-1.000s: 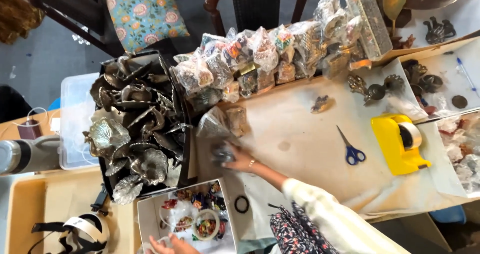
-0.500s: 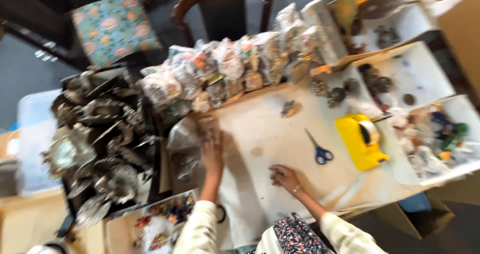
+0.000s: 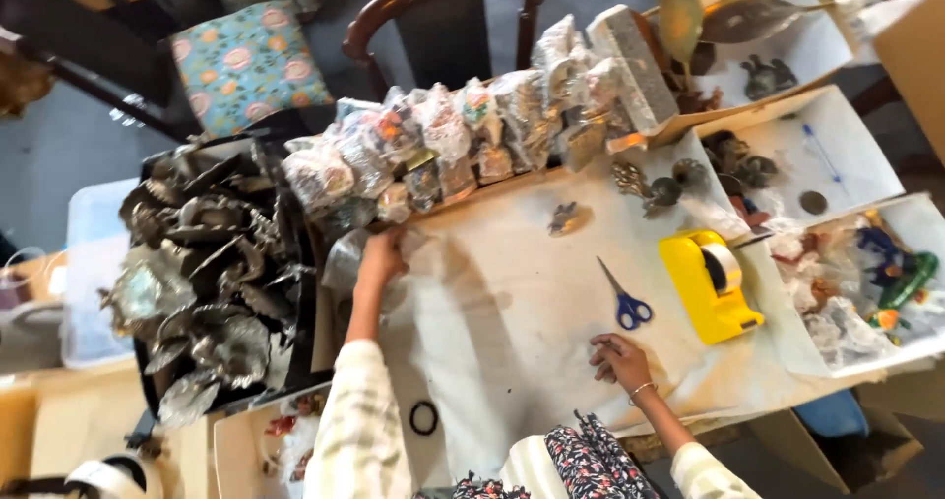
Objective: Wrapping small metal figurines in bubble wrap and securing them with tape.
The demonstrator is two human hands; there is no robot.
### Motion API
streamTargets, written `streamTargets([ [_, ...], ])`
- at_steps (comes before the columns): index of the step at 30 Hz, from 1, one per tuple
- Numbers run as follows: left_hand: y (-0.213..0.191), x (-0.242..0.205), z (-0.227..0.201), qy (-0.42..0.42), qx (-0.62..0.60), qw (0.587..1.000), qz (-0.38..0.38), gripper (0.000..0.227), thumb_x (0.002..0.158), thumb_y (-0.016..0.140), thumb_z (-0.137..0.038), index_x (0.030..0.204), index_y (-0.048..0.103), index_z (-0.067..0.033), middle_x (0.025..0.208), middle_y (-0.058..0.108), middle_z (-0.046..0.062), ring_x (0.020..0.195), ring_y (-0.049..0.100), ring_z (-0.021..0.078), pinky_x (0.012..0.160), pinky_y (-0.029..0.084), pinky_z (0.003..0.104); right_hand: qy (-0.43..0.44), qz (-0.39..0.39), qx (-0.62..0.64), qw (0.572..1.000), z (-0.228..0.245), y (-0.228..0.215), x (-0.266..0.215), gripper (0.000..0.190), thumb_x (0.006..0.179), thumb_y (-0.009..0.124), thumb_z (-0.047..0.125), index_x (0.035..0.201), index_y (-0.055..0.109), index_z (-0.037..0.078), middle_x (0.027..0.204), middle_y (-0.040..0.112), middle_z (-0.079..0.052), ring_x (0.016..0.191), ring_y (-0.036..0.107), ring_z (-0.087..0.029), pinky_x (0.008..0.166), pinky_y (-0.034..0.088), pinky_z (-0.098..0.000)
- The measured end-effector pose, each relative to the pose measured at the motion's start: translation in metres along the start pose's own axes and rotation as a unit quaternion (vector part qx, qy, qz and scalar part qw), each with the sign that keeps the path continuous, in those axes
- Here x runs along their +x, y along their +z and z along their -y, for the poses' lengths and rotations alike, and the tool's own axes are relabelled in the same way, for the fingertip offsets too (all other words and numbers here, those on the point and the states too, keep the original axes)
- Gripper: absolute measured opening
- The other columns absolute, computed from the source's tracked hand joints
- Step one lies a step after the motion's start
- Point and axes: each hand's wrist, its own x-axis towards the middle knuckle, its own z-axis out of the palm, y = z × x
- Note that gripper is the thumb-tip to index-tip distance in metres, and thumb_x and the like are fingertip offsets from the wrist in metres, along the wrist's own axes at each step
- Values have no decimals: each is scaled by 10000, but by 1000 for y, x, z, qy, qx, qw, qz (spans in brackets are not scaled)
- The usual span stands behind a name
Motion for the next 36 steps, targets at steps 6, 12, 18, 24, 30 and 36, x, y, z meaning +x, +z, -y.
streamTargets([
  [6,-8,22,-39,-146,41,988,-35,190,891,610,-73,1035,732,-60,842,727,237,883,729,415,782,575,500,-23,43,19,999,0,-5,2,225,987,546,143,1143,682,54,808,751,-91,536,707,-163,427,446,-248],
  [12,63,19,-155,-107,174,954,-220,306,842,642,-161,1111,640,-14,1063,670,192,892,686,377,675,568,458,-37,14,12,999,5,-2,-8,225,979,566,141,1133,709,59,784,733,-85,506,684,-161,412,452,-258],
  [18,157,30,-248,51,-8,998,-36,624,711,800,-176,1292,592,-81,1311,596,205,1152,567,425,875,526,501,-357,-26,-142,923,-74,-20,46,285,947,614,85,1214,694,21,1011,795,-58,857,759,-146,739,596,-291],
  [24,245,44,-232,-66,-84,994,-12,393,901,699,-117,1283,617,-162,1169,676,167,996,680,369,833,551,477,-93,-16,-59,994,-5,-6,10,209,947,629,160,1090,743,58,778,746,-60,581,691,-138,551,571,-302],
  [30,251,-41,-151,-212,-272,908,-237,292,807,805,-140,1061,692,-50,848,749,167,731,685,260,700,554,377,-104,32,29,994,1,-3,-3,186,975,596,100,1090,725,32,773,747,-93,524,685,-158,452,534,-287],
  [36,189,-138,-94,-360,-238,735,-523,265,808,888,-95,963,696,2,911,734,114,758,629,195,675,545,350,-39,46,30,998,14,-1,-6,176,991,552,124,1081,684,51,747,728,-93,461,678,-180,365,458,-282],
])
